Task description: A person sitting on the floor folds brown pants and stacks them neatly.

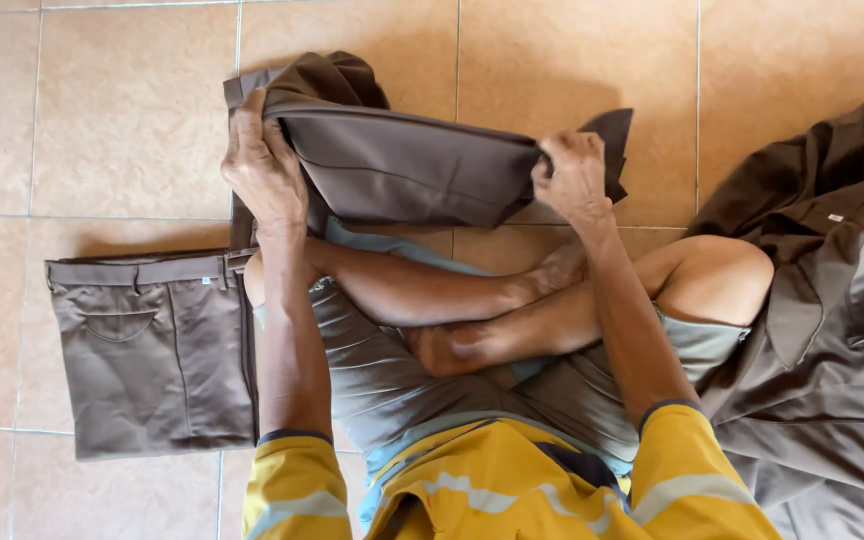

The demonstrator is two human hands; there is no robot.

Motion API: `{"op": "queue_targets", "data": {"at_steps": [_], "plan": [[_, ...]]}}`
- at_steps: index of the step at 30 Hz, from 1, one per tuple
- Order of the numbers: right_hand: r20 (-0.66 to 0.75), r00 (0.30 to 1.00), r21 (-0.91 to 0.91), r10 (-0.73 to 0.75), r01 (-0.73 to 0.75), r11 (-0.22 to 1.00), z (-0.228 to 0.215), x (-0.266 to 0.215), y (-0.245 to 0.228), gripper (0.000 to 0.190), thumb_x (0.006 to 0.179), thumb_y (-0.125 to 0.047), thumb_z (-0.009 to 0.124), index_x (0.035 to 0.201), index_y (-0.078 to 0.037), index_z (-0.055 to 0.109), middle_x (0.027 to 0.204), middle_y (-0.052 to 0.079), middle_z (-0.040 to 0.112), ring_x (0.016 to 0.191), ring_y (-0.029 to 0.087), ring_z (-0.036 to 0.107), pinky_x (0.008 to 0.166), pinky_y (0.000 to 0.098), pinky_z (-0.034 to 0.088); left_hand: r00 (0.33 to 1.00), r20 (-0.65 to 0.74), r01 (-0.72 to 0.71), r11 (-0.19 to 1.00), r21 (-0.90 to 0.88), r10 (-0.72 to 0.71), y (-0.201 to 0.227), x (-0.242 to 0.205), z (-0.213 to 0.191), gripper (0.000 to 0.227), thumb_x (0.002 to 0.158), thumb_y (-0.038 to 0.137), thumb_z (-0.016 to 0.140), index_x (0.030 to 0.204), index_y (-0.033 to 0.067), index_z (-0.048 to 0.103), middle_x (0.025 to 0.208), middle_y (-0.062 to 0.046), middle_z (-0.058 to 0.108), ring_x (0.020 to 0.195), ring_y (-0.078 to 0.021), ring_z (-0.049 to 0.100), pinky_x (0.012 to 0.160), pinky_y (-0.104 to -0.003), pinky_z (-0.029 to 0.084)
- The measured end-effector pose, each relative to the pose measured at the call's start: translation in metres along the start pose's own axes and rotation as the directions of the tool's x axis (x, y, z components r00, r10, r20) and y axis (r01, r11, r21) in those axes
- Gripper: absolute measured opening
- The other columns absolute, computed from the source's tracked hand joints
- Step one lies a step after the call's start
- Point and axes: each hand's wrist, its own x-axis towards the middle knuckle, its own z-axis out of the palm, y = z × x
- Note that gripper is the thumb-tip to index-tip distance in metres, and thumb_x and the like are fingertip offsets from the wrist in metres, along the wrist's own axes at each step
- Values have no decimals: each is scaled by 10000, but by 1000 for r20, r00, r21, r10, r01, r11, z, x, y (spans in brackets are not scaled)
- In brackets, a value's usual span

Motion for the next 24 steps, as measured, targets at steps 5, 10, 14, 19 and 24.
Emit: {"op": "queue_targets", "data": {"at_steps": [5, 10, 14, 19, 24], "plan": [[400, 917, 39, 6, -23, 999, 35, -37, 5, 201, 712, -152, 748, 889, -188, 659, 903, 20, 675, 915, 279, 687, 917, 437, 447, 997, -58, 54, 995, -85, -59, -4, -27, 1, 323, 922, -36, 602, 1160, 140, 731, 984, -100, 766, 906, -355, 765, 791, -449, 616], [-73, 993, 143, -95, 105, 984, -23, 18, -9, 199, 777, -47, 755, 935, -155, 699, 968, 64, 610, 977, 274, 657, 1234, 511, 235, 936, -203, 271, 958, -97, -286, -57, -81, 6, 254, 932, -7, 606, 1072, 139, 759, 929, -91, 793, 836, -332, 781, 772, -428, 623], [125, 992, 175, 18, -40, 984, -38, 19, -26, 307, 882, -83, 716, 1157, -179, 618, 1050, 0, 532, 732, 273, 716, 704, 367, 631, 927, -212, 307, 951, -39, -309, -62, -76, 9, 243, 953, 31, 607, 1084, 176, 752, 928, -46, 799, 845, -289, 791, 751, -396, 633], [834, 551, 151, -41, -157, 976, -23, -3, -15, 156, 891, -114, 639, 950, 29, 654, 847, 239, 682, 825, 470, 712, 741, 528, 593, 917, -63, 391, 918, -66, -395, -47, -30, 6, 268, 903, 18, 531, 1029, 183, 700, 802, -128, 764, 794, -396, 763, 740, -479, 611], [602, 790, -302, 111, 97, 948, -21, 27, 38, 163, 868, -159, 582, 919, -191, 733, 828, 72, 714, 658, 303, 720, 497, 431, 544, 979, 152, 145, 988, -45, -136, -85, 31, 34, 170, 964, -45, 415, 914, 71, 529, 622, -87, 535, 492, -204, 461, 437, -397, 301]]}}
